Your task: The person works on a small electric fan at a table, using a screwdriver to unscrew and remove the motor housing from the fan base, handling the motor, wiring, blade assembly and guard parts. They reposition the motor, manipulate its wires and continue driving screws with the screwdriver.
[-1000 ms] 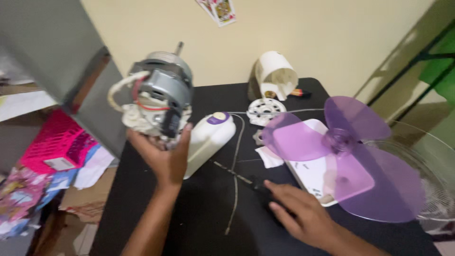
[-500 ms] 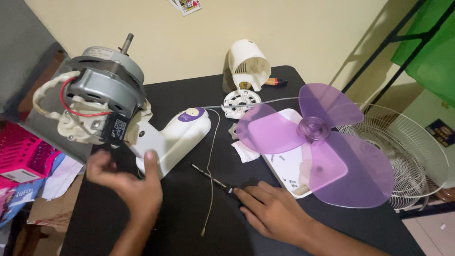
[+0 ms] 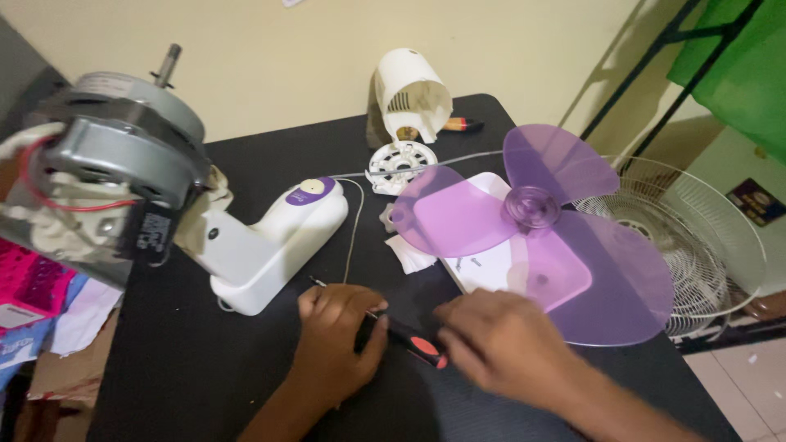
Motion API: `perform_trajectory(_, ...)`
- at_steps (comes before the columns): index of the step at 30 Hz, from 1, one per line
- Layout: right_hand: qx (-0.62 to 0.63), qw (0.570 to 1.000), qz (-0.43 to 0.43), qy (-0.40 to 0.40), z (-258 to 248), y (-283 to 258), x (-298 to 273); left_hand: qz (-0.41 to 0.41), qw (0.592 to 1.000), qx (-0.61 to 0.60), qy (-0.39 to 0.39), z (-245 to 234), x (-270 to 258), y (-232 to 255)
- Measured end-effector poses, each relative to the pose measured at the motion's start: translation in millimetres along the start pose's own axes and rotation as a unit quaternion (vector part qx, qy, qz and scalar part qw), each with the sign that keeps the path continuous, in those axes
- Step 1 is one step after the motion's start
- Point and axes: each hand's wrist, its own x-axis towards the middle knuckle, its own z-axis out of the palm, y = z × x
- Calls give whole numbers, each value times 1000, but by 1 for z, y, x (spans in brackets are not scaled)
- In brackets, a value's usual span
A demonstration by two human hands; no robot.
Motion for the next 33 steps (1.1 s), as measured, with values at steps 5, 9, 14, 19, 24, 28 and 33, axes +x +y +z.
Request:
perform_trajectory(5, -113, 987, 105, 41, -39, 23, 5, 33, 998, -28, -47, 16, 18, 10)
perform_trajectory(9, -179, 974, 132, -52, -45, 27, 11, 53, 995, -40, -76, 29, 27, 14)
perform_trajectory(14, -194, 948, 179, -175, -39, 23, 14, 56, 994, -46, -77, 37, 26, 15)
perform_trajectory(19, -189, 953, 180, -152, -34, 22, 17, 59, 994, -54, -71, 34, 24, 13)
perform_trajectory(24, -244, 904, 261, -236, -23, 26, 22, 80, 993, -67, -52, 36, 25, 16)
perform_trajectory(28, -249, 917, 225, -217, -22, 29, 25, 86, 993, -79, -19, 30, 25, 20)
perform_trajectory(33, -239, 903, 250, -254, -21, 22, 26, 101, 991, -89, 1, 23, 22, 21)
